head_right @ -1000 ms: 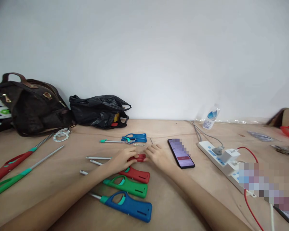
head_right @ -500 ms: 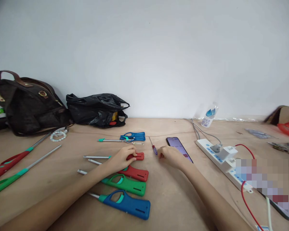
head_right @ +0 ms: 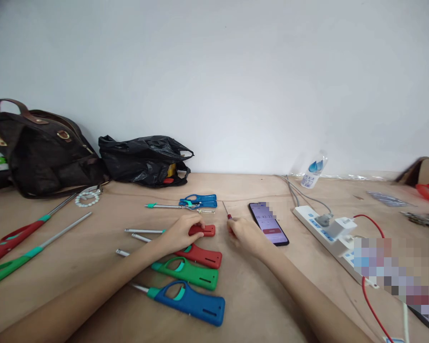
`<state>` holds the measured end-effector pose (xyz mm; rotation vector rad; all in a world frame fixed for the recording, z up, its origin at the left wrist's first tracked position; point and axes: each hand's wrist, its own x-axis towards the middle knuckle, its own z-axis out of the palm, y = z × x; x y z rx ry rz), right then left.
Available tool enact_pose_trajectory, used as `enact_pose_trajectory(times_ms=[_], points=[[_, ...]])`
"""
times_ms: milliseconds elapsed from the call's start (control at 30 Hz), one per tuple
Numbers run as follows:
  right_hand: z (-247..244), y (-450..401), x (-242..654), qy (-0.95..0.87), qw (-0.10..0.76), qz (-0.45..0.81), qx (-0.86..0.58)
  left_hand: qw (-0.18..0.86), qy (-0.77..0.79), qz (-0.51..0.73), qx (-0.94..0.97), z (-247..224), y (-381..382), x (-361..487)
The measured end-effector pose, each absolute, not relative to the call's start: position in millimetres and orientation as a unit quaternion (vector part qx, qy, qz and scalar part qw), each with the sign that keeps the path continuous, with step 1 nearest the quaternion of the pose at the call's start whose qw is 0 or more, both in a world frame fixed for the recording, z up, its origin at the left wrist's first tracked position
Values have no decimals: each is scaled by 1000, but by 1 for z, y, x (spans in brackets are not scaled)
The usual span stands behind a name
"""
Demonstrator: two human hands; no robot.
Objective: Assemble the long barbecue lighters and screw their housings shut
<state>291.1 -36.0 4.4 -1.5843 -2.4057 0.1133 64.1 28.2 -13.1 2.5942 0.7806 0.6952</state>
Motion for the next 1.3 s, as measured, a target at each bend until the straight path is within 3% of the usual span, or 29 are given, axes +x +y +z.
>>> enact_pose_trajectory(times_ms=[133,267,1300], points=[[-11,-30,273,-752,352,227,-508,171,269,243,916,-12,28,64],[-31,-19,262,-697,450,281,-481,170,268,244,916,-11,27,64],[-43,-12,258,-705,454,263,-477,199,264,254,909,-13,29,64]])
